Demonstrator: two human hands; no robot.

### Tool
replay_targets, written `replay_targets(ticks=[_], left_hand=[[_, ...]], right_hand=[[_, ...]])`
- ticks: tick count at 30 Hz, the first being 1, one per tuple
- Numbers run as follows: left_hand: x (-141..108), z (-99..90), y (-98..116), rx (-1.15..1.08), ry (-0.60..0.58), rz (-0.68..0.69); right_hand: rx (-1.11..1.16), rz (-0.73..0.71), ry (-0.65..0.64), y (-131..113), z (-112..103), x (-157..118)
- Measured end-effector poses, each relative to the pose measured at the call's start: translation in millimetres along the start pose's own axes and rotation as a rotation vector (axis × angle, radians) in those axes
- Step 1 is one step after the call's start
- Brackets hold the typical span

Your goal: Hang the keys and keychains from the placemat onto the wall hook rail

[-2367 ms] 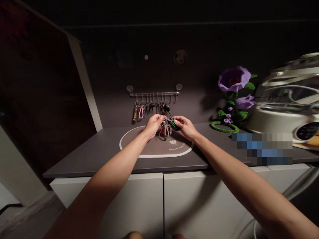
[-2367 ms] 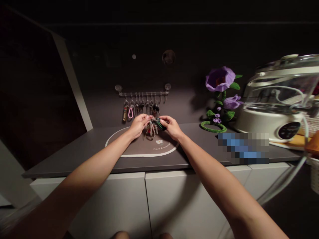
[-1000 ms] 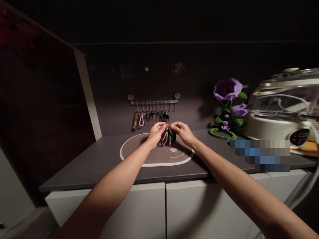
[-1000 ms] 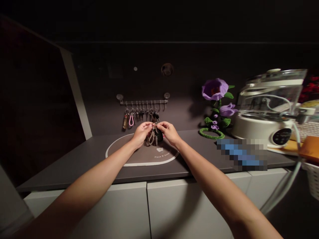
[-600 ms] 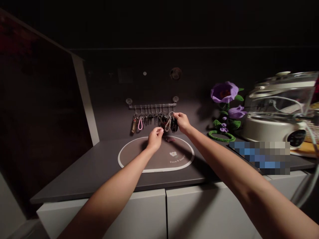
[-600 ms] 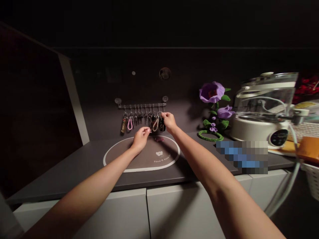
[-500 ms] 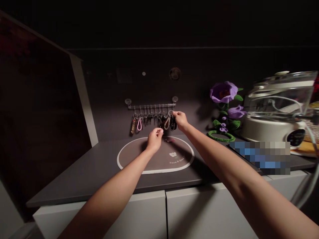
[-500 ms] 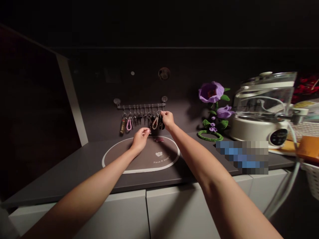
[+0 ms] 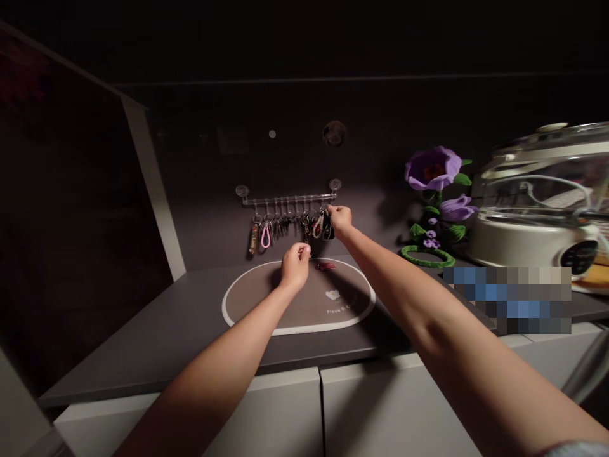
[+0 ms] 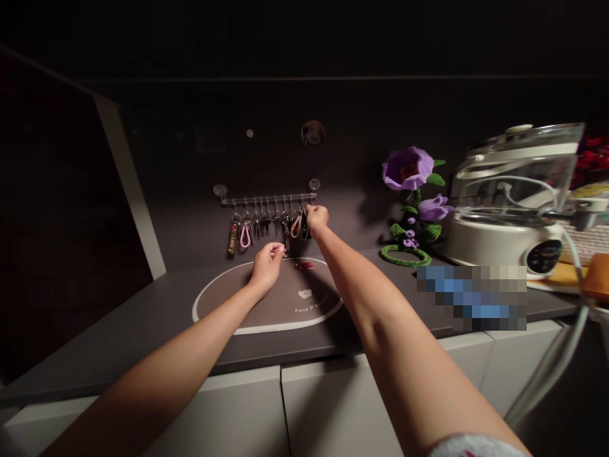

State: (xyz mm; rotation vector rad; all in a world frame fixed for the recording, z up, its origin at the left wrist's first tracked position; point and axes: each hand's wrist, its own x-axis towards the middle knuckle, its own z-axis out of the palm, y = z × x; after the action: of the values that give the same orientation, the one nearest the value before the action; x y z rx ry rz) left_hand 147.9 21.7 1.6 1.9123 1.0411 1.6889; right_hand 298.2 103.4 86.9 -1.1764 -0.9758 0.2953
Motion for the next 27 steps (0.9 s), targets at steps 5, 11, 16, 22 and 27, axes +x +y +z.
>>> replay_targets(ticks=[5, 11, 16, 22, 27], left_hand=[[0.0, -0.1, -2.2, 0.018, 0.007, 0.008], [-0.4, 0.1, -4.2, 0.035, -0.005, 0.034], [-0.4, 0.7, -6.8, 0.050, -0.010, 0.044], [-0.7, 1.2, -9.5, 0.061, -0.025, 0.058], [-1.7, 0.3, -9.7, 0.069, -0.053, 0.056]], right_hand=[[-0.015, -0.002, -0.015, 5.8, -0.5, -2.7], [-0.016, -0.006, -0.039, 14.9, -2.0, -3.6], [-0.016, -0.056, -0.081, 18.6, -4.0, -3.3], [-0.010, -0.104, -0.170, 21.6, -10.2, -4.3], [0.018, -0.093, -0.251, 23.9, -20.6, -12.8]])
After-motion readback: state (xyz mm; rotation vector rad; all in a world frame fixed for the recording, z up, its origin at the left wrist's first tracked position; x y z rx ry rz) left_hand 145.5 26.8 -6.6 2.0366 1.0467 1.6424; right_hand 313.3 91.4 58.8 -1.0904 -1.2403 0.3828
